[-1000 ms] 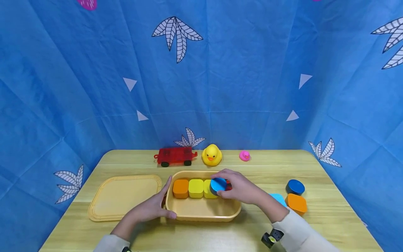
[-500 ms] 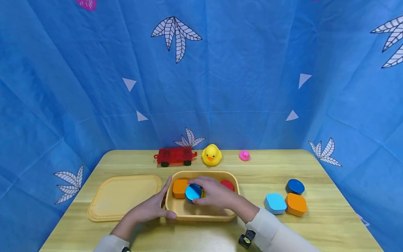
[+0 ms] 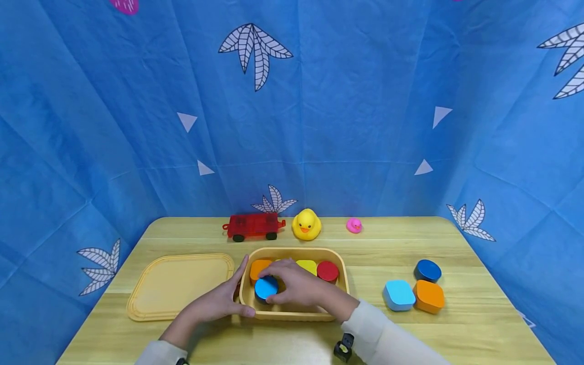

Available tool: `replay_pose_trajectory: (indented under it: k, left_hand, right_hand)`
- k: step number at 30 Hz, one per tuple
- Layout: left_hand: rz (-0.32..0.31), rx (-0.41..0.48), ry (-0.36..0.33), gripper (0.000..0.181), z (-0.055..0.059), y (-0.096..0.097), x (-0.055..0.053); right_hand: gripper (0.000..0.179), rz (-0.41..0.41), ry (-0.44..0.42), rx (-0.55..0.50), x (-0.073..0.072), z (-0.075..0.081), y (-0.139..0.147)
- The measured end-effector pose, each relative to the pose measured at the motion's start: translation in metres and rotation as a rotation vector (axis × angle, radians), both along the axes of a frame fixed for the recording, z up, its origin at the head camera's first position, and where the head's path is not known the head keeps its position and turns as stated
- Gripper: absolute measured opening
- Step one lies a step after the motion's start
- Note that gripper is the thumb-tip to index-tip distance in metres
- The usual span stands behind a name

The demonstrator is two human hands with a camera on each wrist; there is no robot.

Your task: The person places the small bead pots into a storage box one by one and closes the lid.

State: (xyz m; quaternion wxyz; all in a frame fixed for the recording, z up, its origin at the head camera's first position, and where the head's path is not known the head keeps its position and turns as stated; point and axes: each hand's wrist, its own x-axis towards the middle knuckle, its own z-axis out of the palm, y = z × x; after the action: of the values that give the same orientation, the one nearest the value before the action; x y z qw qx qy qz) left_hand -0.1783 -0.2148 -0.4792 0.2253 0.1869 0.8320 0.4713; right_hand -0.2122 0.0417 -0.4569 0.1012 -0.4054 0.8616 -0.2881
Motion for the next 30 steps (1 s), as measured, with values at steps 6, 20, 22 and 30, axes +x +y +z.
replay_pose_trajectory:
  k: [6, 20, 22, 30]
  left_hand:
    - [-0.011, 0.018, -0.006, 0.122, -0.001, -0.001, -0.001]
    - [-0.014, 0.026, -0.017, 0.12, 0.0, 0.0, 0.0]
    - [-0.02, 0.036, -0.018, 0.12, 0.001, 0.0, 0.0]
    - [-0.018, 0.037, -0.026, 0.119, 0.001, 0.0, 0.0]
  right_hand:
    - [0.05, -0.011, 0.042, 0.022, 0.001, -0.005, -0.003]
    - [0.048, -0.012, 0.228, 0.084, 0.007, -0.015, -0.007]
    - [0.046, -0.017, 0.25, 0.098, 0.007, -0.016, -0.008]
    - [0.044, -0.036, 0.249, 0.095, 0.009, -0.018, -0.01]
